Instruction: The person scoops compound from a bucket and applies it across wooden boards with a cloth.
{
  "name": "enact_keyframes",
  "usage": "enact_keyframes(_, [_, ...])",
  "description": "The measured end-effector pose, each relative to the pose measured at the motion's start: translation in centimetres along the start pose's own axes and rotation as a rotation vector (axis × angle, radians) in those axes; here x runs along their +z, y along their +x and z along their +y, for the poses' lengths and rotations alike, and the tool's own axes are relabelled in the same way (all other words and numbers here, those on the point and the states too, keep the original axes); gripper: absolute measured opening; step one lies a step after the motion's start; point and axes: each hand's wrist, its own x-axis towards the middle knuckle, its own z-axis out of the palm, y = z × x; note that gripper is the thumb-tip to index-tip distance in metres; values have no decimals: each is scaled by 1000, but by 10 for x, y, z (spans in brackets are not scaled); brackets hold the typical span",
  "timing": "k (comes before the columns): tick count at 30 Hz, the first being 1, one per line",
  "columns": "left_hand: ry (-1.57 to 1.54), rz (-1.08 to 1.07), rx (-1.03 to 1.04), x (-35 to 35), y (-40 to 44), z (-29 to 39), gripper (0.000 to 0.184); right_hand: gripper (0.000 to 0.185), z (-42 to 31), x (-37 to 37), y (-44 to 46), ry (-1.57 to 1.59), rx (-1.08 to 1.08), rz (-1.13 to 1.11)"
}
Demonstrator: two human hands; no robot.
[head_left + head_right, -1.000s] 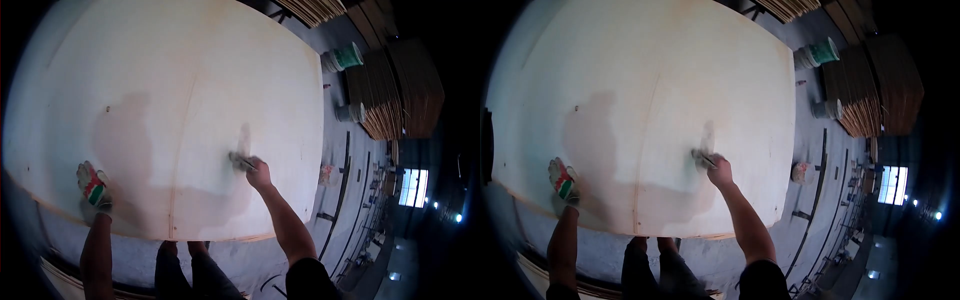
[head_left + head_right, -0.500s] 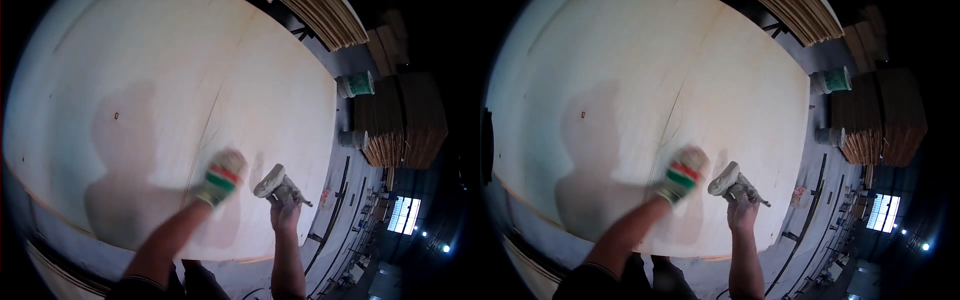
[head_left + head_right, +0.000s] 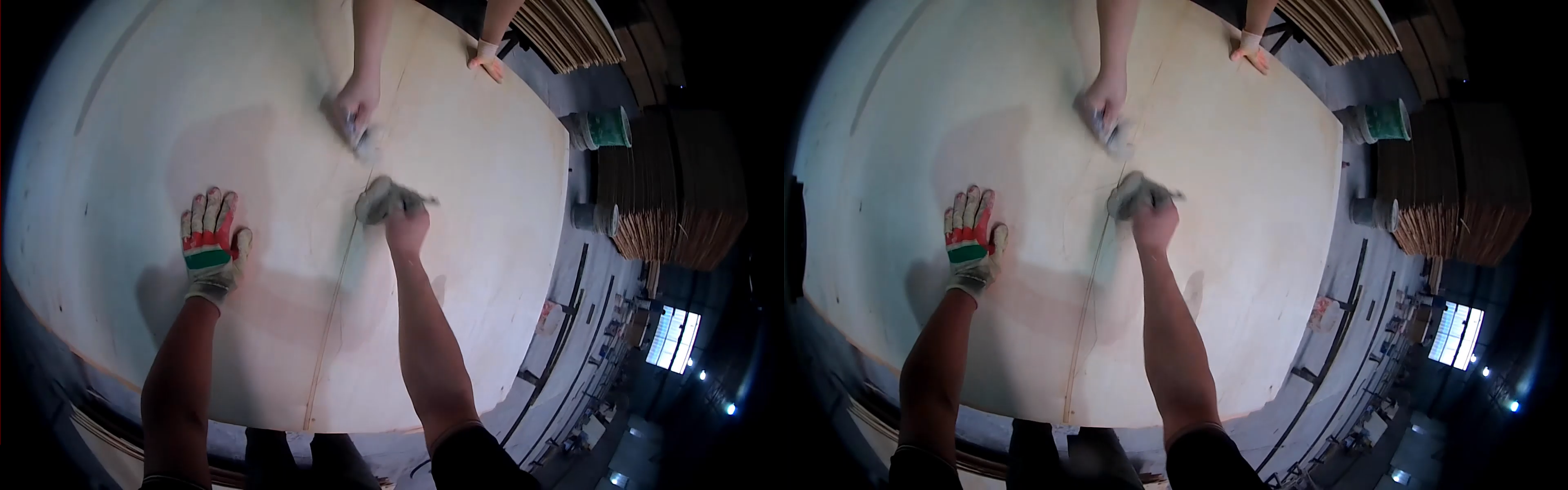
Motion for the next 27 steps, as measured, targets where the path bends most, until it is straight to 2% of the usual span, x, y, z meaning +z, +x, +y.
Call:
enact_keyframes(2, [-22, 10, 19, 1, 5, -1, 56, 21, -23, 15, 11, -492, -167, -55])
enact_keyframes(3, [-32, 14, 17, -1, 5, 0, 56, 21, -32, 10, 5, -501, -162, -45])
enact_keyframes(5, [-55, 19, 21, -3, 2, -2, 55, 21, -42, -5, -19, -508, -312, -243])
enact_keyframes(6, [-51, 31, 27, -2, -2, -4, 55, 21, -34, -12, -38, -518, -306, -234])
enact_keyframes(8, [-59, 43, 39, -2, -9, -8, 55, 25, -11, -27, -89, -470, -436, -481])
enact_keyframes(10, [-33, 97, 26, 1, -16, -13, 55, 29, -6, -33, -150, -398, -491, -521])
enact_keyframes(12, [-64, 128, 56, 7, -21, -19, 55, 30, 9, -38, -224, -472, -545, -495])
enact_keyframes(15, [-30, 101, 63, 8, -46, -31, 53, 35, 13, -55, -350, -460, -391, -501])
enact_keyframes(17, [-143, 130, 208, 6, -59, -51, 51, 43, 31, -68, -431, -508, -396, -424])
enact_keyframes(18, [-142, 127, 214, -6, -78, -69, 51, 50, 37, -77, -471, -576, -322, -457])
enact_keyframes(20, [-108, 56, 326, -38, -127, -122, 49, 38, 29, -91, -520, -529, -117, -381])
enact_keyframes(21, [-87, 51, 267, -54, -154, -150, 49, 38, 30, -98, -532, -526, -111, -380])
enact_keyframes(23, [-26, 30, 116, -84, -216, -194, 51, 28, 37, -113, -547, -109, 360, -296])
enact_keyframes(24, [15, 14, 23, -97, -245, -207, 52, 24, 14, -114, -537, -17, 395, -264])
enact_keyframes(26, [72, -36, -32, -104, -295, -222, 53, 24, 44, -91, -531, 211, 467, -157])
enact_keyframes(27, [127, -77, -90, -103, -310, -226, 54, 27, 46, -70, -521, 10, 292, -71])
